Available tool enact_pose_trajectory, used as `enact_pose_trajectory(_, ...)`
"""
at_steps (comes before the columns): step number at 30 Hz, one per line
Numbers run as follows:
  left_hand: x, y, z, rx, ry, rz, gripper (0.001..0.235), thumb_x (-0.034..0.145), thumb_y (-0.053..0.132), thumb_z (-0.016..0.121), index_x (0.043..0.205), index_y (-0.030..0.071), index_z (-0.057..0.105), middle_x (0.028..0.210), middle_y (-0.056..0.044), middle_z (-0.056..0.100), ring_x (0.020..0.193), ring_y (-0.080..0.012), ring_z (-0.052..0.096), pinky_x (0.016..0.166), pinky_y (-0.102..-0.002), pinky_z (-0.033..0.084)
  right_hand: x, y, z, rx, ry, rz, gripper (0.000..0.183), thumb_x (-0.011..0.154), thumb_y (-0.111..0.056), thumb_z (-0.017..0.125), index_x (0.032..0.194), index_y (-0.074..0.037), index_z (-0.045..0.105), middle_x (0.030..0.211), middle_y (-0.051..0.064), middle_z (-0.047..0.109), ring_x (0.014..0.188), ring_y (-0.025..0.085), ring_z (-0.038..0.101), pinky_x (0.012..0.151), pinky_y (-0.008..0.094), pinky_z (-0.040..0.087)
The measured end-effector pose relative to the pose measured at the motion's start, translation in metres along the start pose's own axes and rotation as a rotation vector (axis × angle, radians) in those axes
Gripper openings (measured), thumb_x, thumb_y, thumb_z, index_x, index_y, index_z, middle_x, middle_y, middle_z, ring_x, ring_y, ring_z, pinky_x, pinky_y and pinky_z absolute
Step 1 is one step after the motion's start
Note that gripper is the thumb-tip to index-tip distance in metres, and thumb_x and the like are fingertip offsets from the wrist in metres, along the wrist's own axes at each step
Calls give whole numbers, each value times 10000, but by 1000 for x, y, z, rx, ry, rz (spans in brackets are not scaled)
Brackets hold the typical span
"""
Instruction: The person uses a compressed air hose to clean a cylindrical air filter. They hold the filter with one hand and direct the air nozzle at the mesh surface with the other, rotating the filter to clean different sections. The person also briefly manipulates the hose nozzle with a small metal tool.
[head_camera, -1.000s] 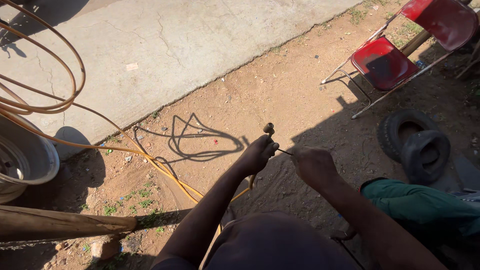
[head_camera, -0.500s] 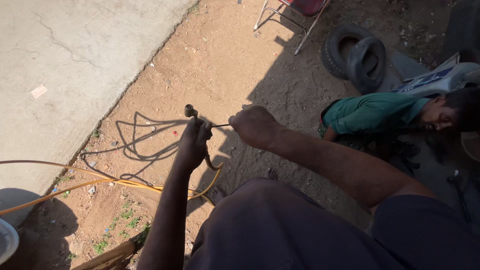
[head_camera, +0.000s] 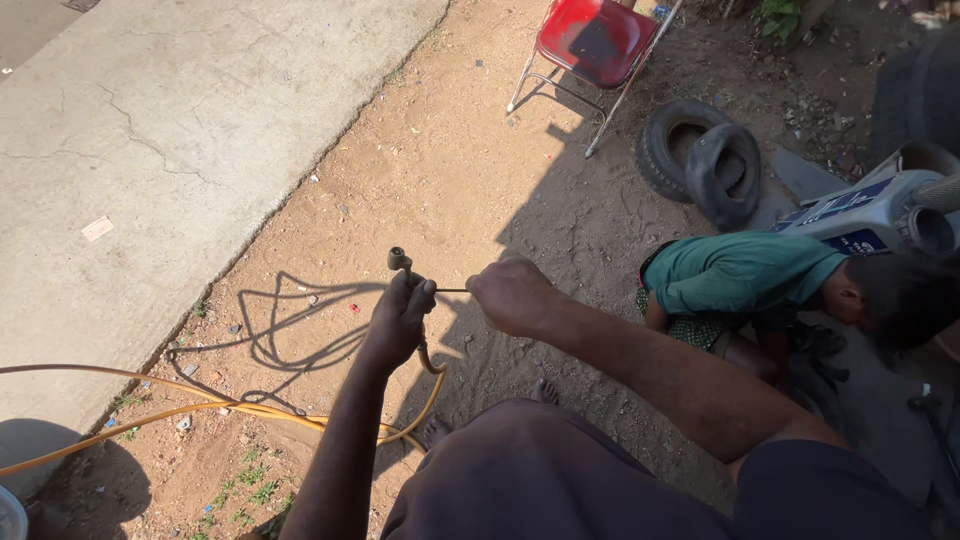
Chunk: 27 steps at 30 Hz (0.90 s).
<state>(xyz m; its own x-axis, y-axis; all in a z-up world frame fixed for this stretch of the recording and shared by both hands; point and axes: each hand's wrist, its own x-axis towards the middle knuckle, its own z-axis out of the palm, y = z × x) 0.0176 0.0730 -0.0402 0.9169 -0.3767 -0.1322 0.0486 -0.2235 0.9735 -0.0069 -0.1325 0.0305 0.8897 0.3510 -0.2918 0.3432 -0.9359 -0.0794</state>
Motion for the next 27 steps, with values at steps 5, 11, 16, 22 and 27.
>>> enact_pose_trajectory(5, -2, -4, 2, 23, 3, -35, 310, 1031, 341, 584, 1004, 32, 573, 835, -56, 639, 798, -152, 610, 748, -346, 520, 0, 4, 12, -84, 225, -68, 90, 950, -73, 668, 929, -41, 749, 691, 117, 709, 678, 225, 696, 741, 419, 574)
enact_pose_trajectory(11, -5, -6, -7, -83, 33, 14, 335, 1037, 347, 594, 1006, 14, 577, 830, -64, 626, 782, -155, 577, 722, -345, 497, 6, -4, 2, -73, 301, -128, 58, 898, -38, 681, 886, -38, 738, 693, 115, 715, 591, 224, 687, 848, 473, 525)
enact_pose_trajectory(16, -8, -1, -6, -31, 22, -117, 282, 1037, 337, 550, 1011, 57, 569, 846, -50, 628, 784, -155, 605, 720, -350, 528, 7, -5, -8, 28, 69, -127, 123, 871, -37, 664, 976, -35, 727, 667, 110, 720, 558, 229, 678, 839, 483, 501)
enact_pose_trajectory(22, -11, 0, -1, -16, 50, -40, 304, 1047, 352, 556, 1018, 49, 570, 851, -51, 623, 798, -157, 599, 734, -359, 522, 4, -5, 2, -28, 90, -94, 96, 943, -84, 637, 945, -53, 727, 701, 114, 697, 615, 204, 675, 649, 420, 569)
enact_pose_trajectory(27, -13, -3, 2, -29, 30, -108, 306, 1043, 370, 554, 1026, 65, 563, 847, -45, 604, 783, -158, 576, 718, -359, 505, 1, -4, 10, -102, 339, -234, 58, 858, -48, 648, 862, -53, 707, 685, 112, 695, 638, 252, 697, 750, 442, 564)
